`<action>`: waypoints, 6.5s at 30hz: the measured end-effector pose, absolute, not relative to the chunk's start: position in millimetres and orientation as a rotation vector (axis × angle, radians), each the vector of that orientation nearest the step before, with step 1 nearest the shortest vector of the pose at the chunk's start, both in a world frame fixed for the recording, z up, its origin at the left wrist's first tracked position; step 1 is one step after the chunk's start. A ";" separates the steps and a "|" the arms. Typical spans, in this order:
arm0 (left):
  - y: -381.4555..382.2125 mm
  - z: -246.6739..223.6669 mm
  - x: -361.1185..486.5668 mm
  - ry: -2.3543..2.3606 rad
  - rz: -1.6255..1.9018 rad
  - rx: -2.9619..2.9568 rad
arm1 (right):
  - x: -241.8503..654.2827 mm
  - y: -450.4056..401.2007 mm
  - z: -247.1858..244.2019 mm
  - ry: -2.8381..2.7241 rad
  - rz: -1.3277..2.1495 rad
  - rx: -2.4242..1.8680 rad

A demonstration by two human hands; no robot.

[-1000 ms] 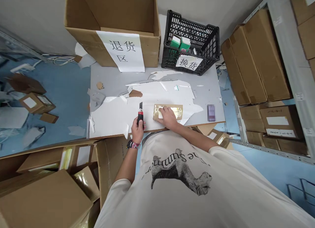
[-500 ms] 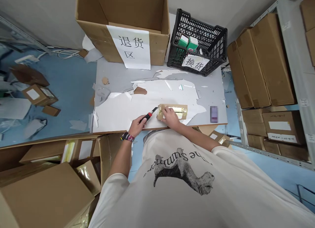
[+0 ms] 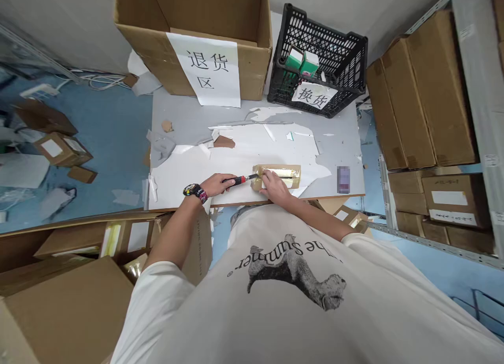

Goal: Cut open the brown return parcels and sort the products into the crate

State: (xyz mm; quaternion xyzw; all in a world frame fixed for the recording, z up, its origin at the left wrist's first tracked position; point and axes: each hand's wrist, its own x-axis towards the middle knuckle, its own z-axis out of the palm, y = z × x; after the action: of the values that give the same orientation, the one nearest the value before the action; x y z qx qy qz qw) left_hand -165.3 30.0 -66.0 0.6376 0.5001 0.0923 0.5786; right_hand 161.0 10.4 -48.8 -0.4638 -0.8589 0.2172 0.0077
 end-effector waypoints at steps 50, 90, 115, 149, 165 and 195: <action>-62.8 -59.4 -176.3 1.694 0.687 1.676 | 161.2 88.8 -24.1 -3.089 0.527 -1.308; -70.7 -60.4 -165.8 1.687 0.627 1.652 | 191.4 64.2 -56.3 -2.882 0.637 -1.164; -81.3 -65.2 -118.3 1.657 0.298 1.966 | 195.0 60.8 -63.8 -2.855 0.666 -1.108; -25.6 -165.7 -112.4 2.099 0.389 1.475 | 279.0 42.9 -50.9 -2.225 0.460 -1.648; 24.4 -47.0 -31.9 1.179 0.213 2.364 | 251.3 30.2 -53.3 -2.670 0.620 -1.407; 10.2 -53.2 -102.8 0.902 0.181 2.255 | 267.4 10.2 -26.8 -2.414 0.299 -1.828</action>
State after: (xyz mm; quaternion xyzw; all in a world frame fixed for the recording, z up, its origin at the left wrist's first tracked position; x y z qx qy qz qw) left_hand -102.8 10.2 -53.2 0.8688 0.3476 0.0696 0.3458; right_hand 267.4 10.2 -26.8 -0.6000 -0.7924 0.0983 0.0495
